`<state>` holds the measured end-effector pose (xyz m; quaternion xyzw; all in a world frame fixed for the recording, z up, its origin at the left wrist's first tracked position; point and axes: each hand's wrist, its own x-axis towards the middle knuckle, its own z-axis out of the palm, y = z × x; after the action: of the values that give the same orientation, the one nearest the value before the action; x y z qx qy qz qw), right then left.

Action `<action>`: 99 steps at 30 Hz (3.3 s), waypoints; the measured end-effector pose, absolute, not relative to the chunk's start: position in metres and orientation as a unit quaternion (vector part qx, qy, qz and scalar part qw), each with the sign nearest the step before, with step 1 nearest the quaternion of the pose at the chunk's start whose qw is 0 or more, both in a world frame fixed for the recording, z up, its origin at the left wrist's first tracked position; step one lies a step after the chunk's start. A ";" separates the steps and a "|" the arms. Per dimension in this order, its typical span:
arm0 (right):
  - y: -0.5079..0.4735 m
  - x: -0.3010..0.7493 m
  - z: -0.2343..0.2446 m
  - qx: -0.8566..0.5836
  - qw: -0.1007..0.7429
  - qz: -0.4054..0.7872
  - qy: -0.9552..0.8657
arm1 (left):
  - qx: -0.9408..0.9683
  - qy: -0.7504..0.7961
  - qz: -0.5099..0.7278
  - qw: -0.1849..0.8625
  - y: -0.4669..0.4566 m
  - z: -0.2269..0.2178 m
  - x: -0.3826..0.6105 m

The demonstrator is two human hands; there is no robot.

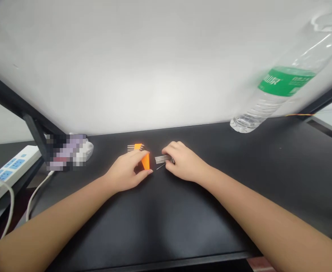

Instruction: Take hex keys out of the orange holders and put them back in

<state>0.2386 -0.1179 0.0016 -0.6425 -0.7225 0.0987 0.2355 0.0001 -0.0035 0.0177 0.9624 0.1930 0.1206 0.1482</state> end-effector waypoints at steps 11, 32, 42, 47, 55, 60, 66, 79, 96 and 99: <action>-0.112 0.264 0.007 -0.715 0.196 0.139 -0.656 | 0.963 0.195 0.110 0.152 -0.004 0.018 0.000; -0.112 0.266 0.012 -0.724 0.174 0.178 -0.643 | 0.962 0.192 0.122 0.153 -0.005 0.017 0.000; -0.118 0.267 0.021 -0.738 0.217 0.162 -0.618 | 0.959 0.194 0.127 0.161 -0.003 0.014 0.000; -0.121 0.252 0.027 -0.632 0.374 0.164 -0.659 | 0.957 0.189 0.138 0.174 -0.003 0.014 -0.001; -0.123 0.245 0.029 -0.557 0.360 0.091 -0.743 | 0.953 0.172 0.154 0.198 -0.003 0.014 -0.001; -0.123 0.231 0.027 -0.527 0.345 0.068 -0.773 | 0.960 0.119 0.161 0.197 -0.006 0.016 0.000; -0.122 0.221 0.024 -0.506 0.383 0.112 -0.765 | 0.963 0.112 0.156 0.189 -0.007 0.017 0.001; -0.118 0.231 0.024 -0.595 0.309 0.100 -0.735 | 0.965 0.119 0.151 0.180 -0.008 0.016 0.002; -0.117 0.250 0.021 -0.698 0.199 0.150 -0.672 | 0.949 0.205 0.180 0.155 -0.002 0.009 0.002; -0.117 0.246 0.024 -0.642 0.285 0.137 -0.698 | 0.949 0.206 0.182 0.154 -0.003 0.010 0.002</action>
<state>0.2462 -0.1175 0.0237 -0.6423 -0.6980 0.1366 0.2855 0.0016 -0.0027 0.0096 0.9491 0.2061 0.1823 0.1536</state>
